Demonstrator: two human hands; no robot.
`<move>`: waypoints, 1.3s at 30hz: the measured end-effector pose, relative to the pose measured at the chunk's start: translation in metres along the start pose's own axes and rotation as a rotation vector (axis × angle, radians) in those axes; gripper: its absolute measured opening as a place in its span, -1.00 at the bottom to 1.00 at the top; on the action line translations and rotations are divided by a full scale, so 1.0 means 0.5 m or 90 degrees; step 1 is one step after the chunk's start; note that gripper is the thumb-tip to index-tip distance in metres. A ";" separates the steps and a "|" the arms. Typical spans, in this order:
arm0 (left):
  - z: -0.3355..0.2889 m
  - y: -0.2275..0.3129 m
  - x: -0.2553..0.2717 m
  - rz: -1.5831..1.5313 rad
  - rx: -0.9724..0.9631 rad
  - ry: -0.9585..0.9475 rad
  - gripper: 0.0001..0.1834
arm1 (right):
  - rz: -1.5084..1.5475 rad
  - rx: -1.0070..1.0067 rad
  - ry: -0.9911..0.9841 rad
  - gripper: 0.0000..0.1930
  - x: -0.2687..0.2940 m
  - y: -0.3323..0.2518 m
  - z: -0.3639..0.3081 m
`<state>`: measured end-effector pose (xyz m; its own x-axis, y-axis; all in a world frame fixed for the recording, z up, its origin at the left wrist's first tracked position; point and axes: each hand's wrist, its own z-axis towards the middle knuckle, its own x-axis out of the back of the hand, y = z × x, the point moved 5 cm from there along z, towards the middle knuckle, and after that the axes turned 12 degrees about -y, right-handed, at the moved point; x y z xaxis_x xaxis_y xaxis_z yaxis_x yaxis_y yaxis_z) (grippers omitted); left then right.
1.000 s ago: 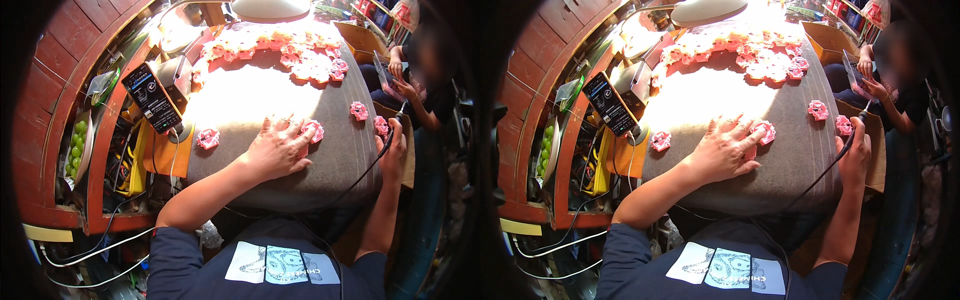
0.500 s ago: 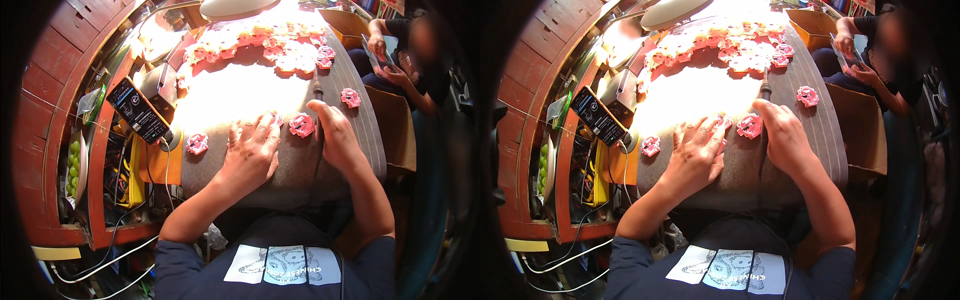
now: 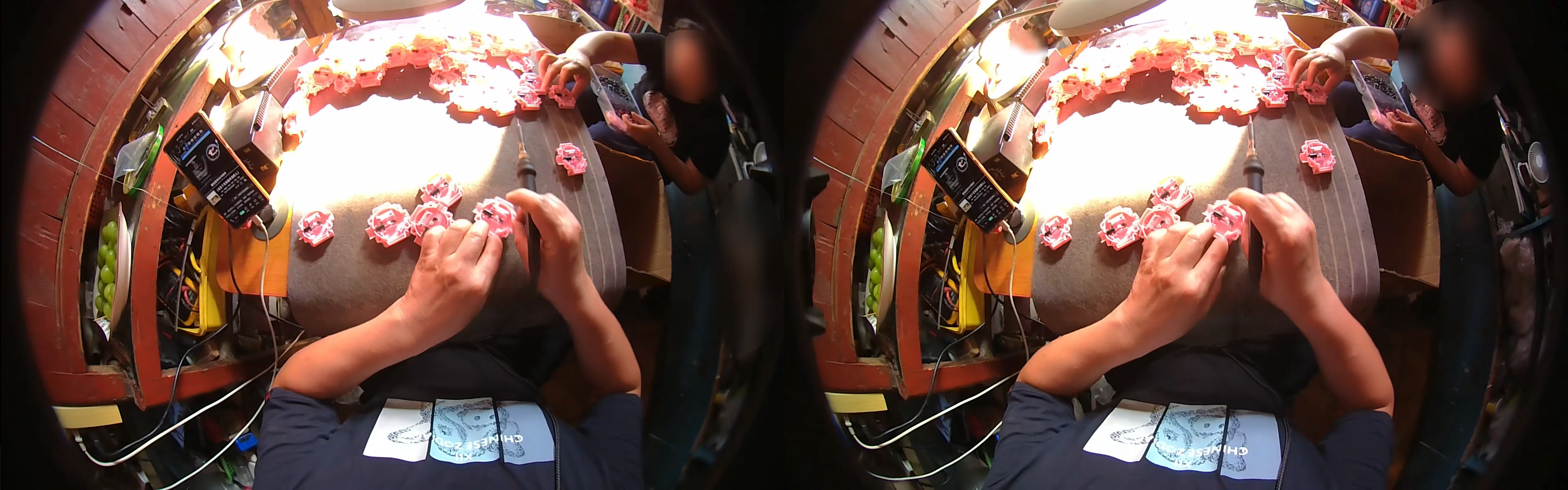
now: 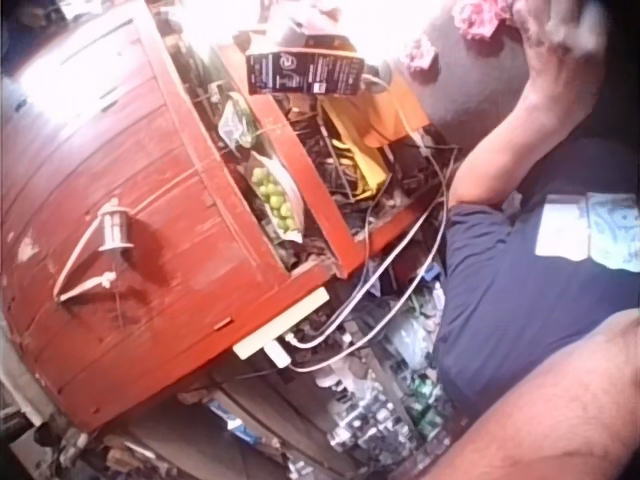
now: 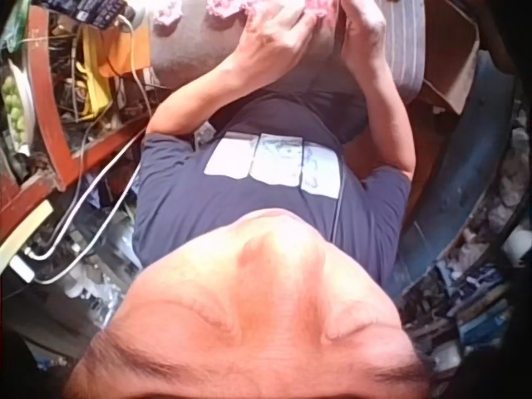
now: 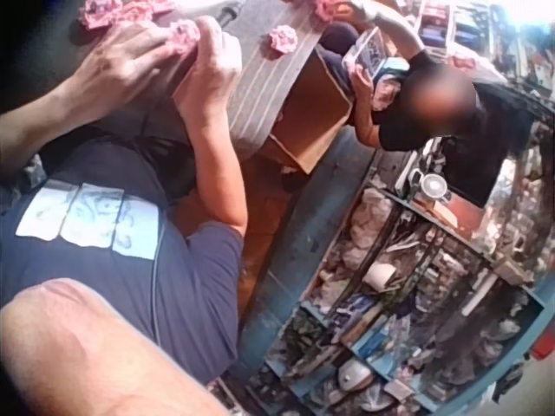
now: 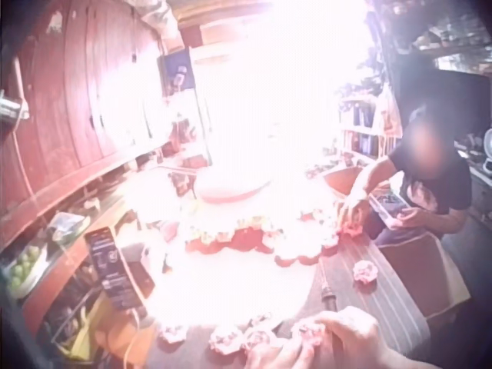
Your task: The person uses a soldering iron to work on small pink plastic components on a workbench. They pick up each component, apply the soldering iron, and place it back down, repeating the process for several units.
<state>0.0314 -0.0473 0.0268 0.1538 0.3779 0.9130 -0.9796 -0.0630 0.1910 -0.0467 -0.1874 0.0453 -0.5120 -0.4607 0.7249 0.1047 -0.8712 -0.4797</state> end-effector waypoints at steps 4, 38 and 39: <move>-0.030 0.012 -0.001 -0.131 0.010 0.021 -0.59 | 0.024 -0.005 0.028 -0.53 -0.004 -0.038 -0.061; -0.022 0.003 0.003 -0.420 0.115 0.032 -0.88 | 0.075 0.102 0.065 -0.53 -0.031 -0.075 -0.125; -0.021 0.003 0.005 -0.421 0.113 0.035 -0.87 | 0.076 0.101 0.068 -0.52 -0.033 -0.073 -0.124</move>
<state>0.0287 -0.0368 0.0257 0.7005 0.4355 0.5654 -0.6454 0.0486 0.7623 -0.0948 -0.1374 0.0204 -0.5741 -0.5495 0.6070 0.2990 -0.8308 -0.4694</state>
